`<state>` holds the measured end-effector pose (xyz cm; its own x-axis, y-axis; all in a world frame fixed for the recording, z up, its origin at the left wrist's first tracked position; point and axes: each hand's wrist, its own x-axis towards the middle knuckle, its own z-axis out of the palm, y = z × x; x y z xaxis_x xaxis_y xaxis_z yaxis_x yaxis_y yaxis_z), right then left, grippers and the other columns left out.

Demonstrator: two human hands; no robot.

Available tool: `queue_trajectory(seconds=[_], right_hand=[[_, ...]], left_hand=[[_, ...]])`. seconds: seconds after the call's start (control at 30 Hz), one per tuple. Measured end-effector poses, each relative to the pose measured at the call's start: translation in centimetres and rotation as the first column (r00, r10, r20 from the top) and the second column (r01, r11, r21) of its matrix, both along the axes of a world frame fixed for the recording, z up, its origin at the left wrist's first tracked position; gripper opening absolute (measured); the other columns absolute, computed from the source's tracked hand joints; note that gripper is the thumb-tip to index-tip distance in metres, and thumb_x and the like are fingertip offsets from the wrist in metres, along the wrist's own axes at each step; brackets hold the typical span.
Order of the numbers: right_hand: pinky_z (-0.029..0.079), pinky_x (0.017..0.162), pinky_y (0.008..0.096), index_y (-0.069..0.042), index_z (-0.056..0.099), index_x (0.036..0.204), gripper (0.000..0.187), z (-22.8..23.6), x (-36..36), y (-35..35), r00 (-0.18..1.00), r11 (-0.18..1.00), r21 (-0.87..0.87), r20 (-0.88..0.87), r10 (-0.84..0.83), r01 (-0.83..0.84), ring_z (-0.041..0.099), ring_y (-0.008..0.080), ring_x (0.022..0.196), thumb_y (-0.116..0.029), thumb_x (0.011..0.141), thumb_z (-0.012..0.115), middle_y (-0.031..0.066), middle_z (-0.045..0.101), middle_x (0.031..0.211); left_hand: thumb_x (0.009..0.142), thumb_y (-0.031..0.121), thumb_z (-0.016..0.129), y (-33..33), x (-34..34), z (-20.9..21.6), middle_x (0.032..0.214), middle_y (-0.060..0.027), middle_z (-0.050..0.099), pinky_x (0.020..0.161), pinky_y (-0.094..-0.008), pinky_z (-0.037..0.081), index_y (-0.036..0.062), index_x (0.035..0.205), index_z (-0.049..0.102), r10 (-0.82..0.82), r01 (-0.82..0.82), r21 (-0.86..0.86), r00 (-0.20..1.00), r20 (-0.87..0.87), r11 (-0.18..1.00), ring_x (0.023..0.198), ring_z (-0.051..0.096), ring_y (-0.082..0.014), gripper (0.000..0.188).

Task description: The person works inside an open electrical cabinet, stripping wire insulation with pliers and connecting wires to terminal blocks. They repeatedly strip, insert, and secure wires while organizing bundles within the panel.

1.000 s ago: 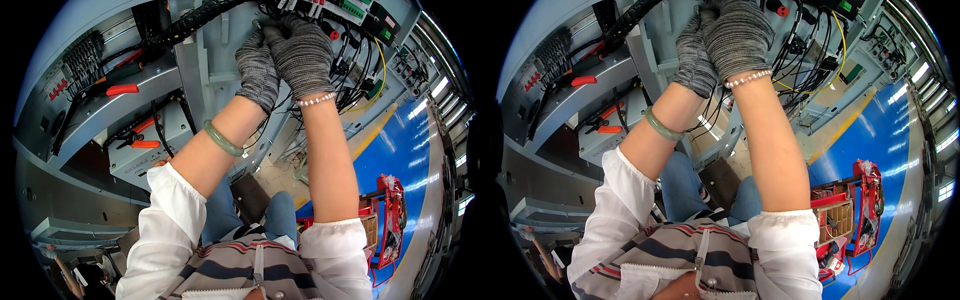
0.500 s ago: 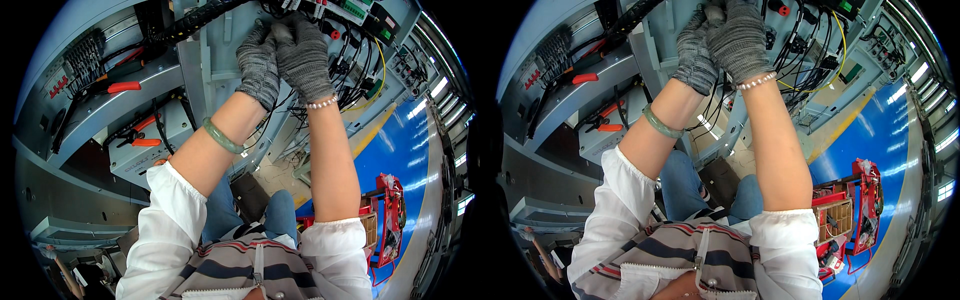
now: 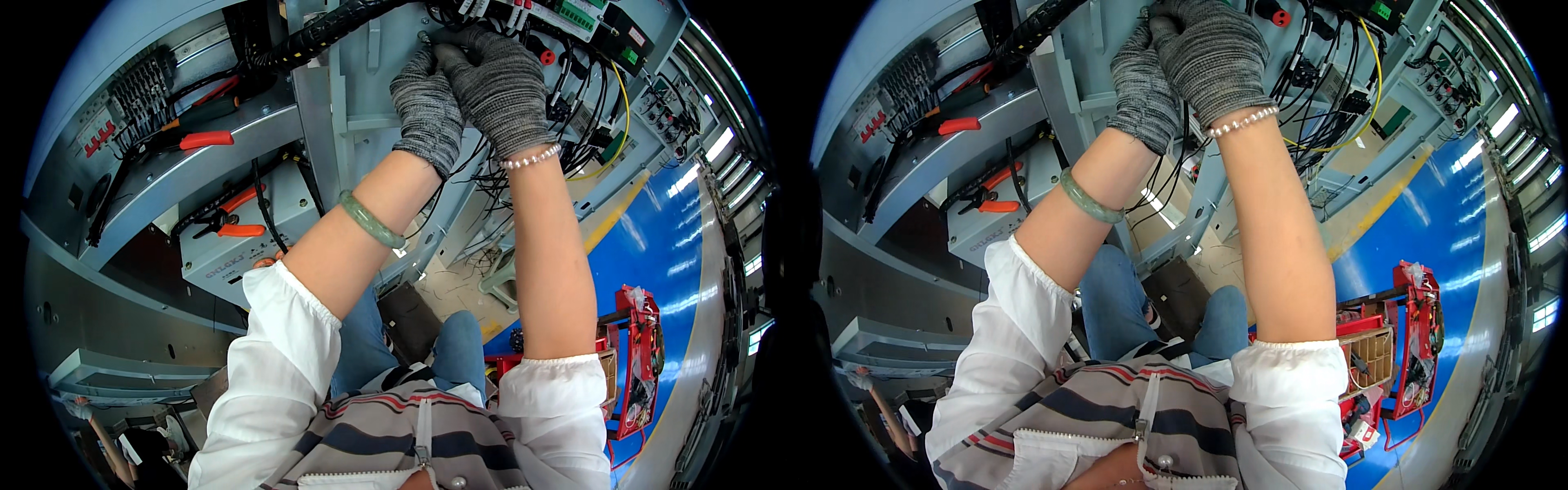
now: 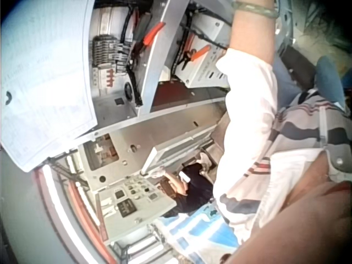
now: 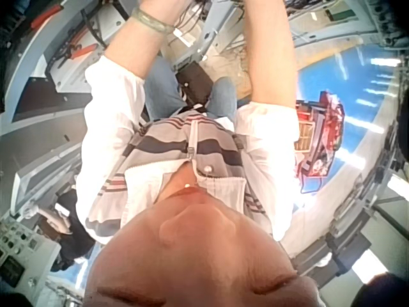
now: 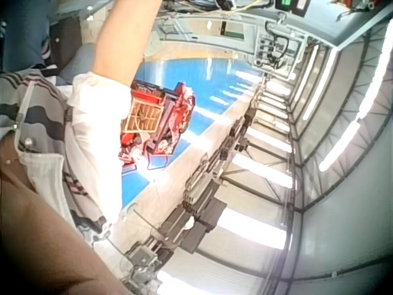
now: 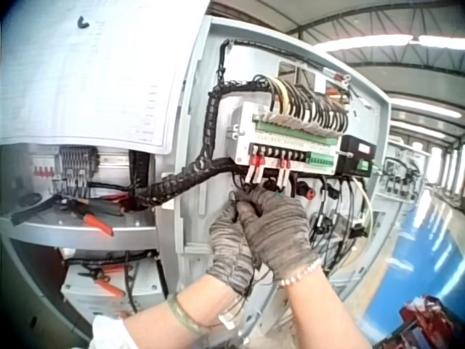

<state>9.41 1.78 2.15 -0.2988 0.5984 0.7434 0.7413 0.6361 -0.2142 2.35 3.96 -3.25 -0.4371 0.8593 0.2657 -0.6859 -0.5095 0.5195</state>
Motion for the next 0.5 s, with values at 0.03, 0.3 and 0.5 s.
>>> queue_trajectory(seconds=[0.03, 0.3, 0.5], right_hand=[[0.050, 0.073, 0.0336, -0.013, 0.065, 0.099, 0.032, 0.0, 0.0, 0.1, 0.999, 0.999, 0.021, 0.005, 0.038, -0.038, 0.064, 0.0235, 0.078, -0.038, 0.080, 0.058, 0.0138, 0.066, 0.086], [0.049, 0.066, 0.0281, -0.003, 0.066, 0.089, 0.017, -2.7, 2.0, -2.6, 0.767, 0.883, 0.154, -0.445, 0.463, -0.443, 0.063, 0.0188, 0.072, -0.017, 0.080, 0.062, 0.0109, 0.066, 0.080], [0.047, 0.052, 0.0243, -0.005, 0.065, 0.093, 0.022, -1.6, 5.2, -3.4, 0.653, 0.835, -0.124, -0.687, 0.318, -0.537, 0.056, 0.0104, 0.058, -0.023, 0.080, 0.066, 0.0032, 0.062, 0.073]], left_hand=[[0.089, 0.008, 0.051, -0.1, 0.0, 0.1, 0.100, -0.0116, 0.062, 0.071, -0.0248, 0.049, -0.0009, 0.111, 0.057, -0.013, 0.013, 0.002, 1.000, 0.012, 1.000, 0.081, 0.058, -0.0146, 0.025], [0.085, 0.005, 0.054, -1.8, -0.2, 1.5, 0.093, -0.0095, 0.063, 0.069, -0.0262, 0.048, 0.0014, 0.108, 0.059, 0.083, -0.128, -0.131, 0.949, -0.304, 0.983, 0.077, 0.058, -0.0149, 0.024], [0.083, 0.005, 0.058, -0.9, 0.3, 1.4, 0.084, -0.0045, 0.060, 0.060, -0.0251, 0.049, 0.0039, 0.101, 0.061, -0.040, 0.037, -0.070, 0.998, -0.049, 0.997, 0.069, 0.056, -0.0129, 0.019]])
